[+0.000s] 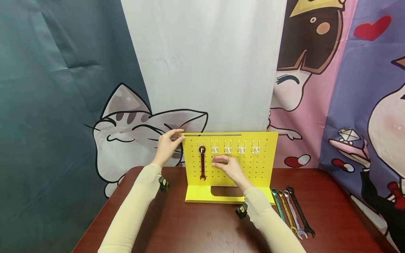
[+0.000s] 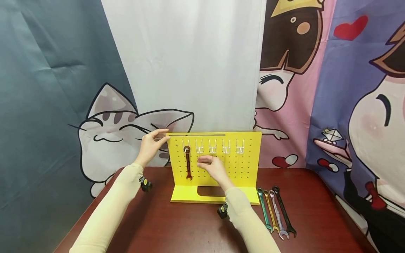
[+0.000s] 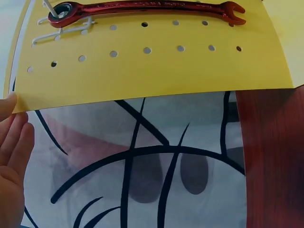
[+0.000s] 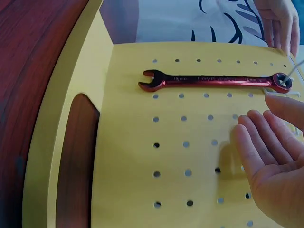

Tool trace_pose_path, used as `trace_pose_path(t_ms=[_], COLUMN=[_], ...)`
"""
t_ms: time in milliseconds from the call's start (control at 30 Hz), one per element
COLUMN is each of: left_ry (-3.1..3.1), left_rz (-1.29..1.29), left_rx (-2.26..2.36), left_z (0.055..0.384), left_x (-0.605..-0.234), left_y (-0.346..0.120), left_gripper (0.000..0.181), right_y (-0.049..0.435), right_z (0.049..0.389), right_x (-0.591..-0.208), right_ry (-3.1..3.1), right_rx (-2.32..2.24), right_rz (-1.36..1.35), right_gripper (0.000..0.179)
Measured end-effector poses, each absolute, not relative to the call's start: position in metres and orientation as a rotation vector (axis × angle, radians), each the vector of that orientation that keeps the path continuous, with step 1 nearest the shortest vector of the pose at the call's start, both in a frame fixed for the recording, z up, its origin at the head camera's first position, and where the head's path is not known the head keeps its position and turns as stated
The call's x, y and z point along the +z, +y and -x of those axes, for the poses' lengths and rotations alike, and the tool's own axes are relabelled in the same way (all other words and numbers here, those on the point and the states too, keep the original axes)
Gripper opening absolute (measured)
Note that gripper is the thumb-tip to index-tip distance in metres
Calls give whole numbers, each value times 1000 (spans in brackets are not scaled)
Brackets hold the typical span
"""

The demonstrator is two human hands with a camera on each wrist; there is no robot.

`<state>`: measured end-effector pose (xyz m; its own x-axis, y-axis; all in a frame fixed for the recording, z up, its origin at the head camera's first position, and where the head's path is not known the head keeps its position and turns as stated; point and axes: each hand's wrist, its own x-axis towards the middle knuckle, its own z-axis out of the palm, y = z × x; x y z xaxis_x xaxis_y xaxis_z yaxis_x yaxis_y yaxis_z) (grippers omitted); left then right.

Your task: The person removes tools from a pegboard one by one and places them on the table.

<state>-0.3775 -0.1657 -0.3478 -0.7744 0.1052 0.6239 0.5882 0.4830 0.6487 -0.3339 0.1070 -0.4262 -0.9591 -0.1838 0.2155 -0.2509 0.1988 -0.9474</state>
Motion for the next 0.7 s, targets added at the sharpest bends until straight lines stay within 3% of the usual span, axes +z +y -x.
trace_pose_path(t_ms=[200, 700], left_ry=[-2238, -2225], left_rz=[610, 574], left_rx=[-1134, -1142], left_z=[381, 383], left_x=[-341, -348], left_y=[-163, -163], left_gripper=[23, 21], right_y=[94, 67], right_z=[337, 342], right_x=[-423, -435], right_ry=[-2362, -2385], right_rx=[1896, 1879], right_rz=[-409, -422], right_gripper=[31, 35])
